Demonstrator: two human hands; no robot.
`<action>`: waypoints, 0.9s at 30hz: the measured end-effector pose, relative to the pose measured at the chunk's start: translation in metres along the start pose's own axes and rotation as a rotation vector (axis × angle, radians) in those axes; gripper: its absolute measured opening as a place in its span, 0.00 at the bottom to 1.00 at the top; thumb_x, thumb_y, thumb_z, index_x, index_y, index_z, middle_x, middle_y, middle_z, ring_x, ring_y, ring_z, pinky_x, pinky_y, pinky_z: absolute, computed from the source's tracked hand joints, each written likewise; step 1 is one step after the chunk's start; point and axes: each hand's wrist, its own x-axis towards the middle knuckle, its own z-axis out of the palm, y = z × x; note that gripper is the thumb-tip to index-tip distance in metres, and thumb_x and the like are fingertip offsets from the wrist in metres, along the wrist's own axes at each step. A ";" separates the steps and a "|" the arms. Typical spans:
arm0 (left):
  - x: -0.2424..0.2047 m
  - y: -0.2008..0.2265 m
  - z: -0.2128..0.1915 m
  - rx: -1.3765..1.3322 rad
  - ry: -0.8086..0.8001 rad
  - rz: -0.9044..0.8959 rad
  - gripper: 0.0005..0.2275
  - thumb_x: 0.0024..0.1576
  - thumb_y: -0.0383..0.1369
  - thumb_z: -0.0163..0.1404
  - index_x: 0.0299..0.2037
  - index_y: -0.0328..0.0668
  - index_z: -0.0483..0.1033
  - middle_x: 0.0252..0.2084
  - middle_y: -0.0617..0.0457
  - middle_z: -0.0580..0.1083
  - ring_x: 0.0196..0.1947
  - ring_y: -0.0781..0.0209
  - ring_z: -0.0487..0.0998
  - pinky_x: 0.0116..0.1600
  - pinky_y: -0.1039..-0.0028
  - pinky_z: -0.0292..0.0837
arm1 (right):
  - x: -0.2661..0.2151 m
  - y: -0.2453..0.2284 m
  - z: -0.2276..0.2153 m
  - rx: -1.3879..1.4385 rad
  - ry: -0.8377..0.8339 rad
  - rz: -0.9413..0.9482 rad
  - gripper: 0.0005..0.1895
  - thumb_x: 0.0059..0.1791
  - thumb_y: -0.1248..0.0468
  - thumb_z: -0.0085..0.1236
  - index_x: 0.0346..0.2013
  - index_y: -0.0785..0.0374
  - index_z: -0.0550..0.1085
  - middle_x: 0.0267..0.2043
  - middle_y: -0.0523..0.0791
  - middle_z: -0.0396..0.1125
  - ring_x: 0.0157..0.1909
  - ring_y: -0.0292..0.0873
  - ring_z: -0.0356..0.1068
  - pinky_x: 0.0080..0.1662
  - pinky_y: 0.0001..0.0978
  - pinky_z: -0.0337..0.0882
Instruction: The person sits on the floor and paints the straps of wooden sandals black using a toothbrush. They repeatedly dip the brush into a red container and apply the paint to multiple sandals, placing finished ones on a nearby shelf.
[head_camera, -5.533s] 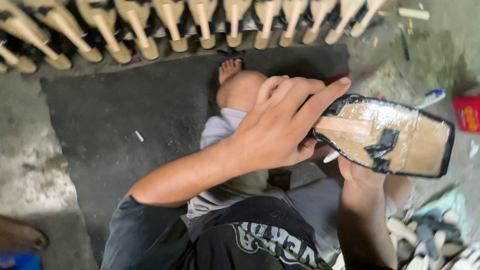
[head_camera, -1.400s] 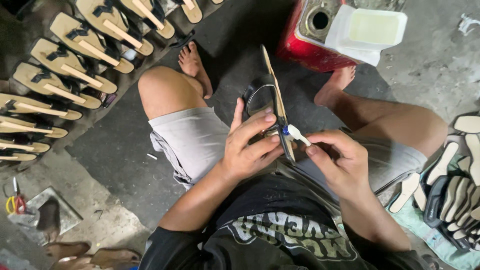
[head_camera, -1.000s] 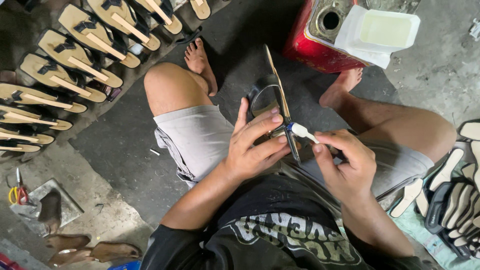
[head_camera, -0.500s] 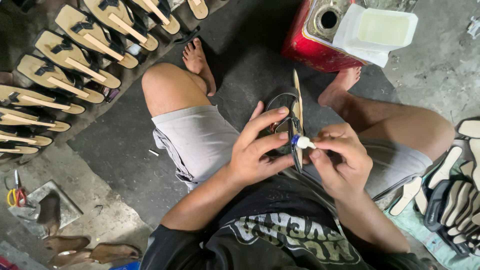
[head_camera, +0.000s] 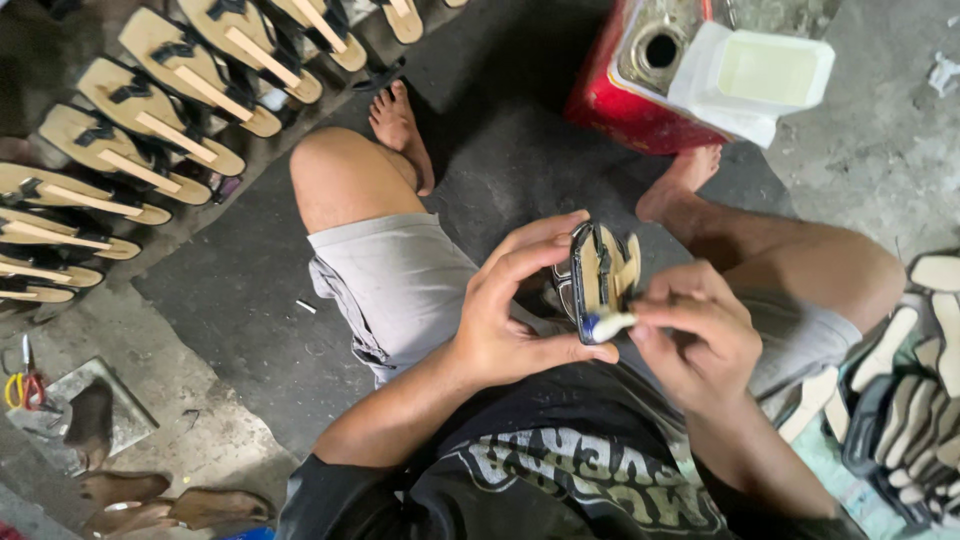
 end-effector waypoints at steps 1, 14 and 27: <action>0.001 0.002 0.000 -0.012 0.000 -0.015 0.39 0.46 0.37 0.74 0.67 0.48 0.64 0.68 0.40 0.67 0.70 0.47 0.71 0.71 0.63 0.73 | 0.001 -0.002 -0.001 0.027 -0.011 -0.006 0.08 0.48 0.72 0.64 0.41 0.66 0.76 0.43 0.51 0.68 0.42 0.39 0.69 0.44 0.26 0.69; -0.002 0.015 -0.001 -0.156 -0.050 -0.188 0.40 0.50 0.37 0.73 0.70 0.42 0.63 0.71 0.43 0.65 0.68 0.57 0.71 0.70 0.68 0.75 | -0.001 0.002 0.000 -0.054 0.026 -0.017 0.09 0.51 0.73 0.64 0.45 0.66 0.75 0.43 0.49 0.69 0.40 0.39 0.70 0.42 0.26 0.70; -0.003 0.023 -0.004 -0.228 -0.106 -0.396 0.43 0.49 0.39 0.72 0.74 0.44 0.61 0.68 0.49 0.69 0.68 0.59 0.72 0.71 0.61 0.75 | 0.000 0.003 -0.010 -0.139 0.024 -0.029 0.08 0.51 0.72 0.65 0.44 0.66 0.75 0.45 0.50 0.69 0.37 0.37 0.71 0.40 0.23 0.69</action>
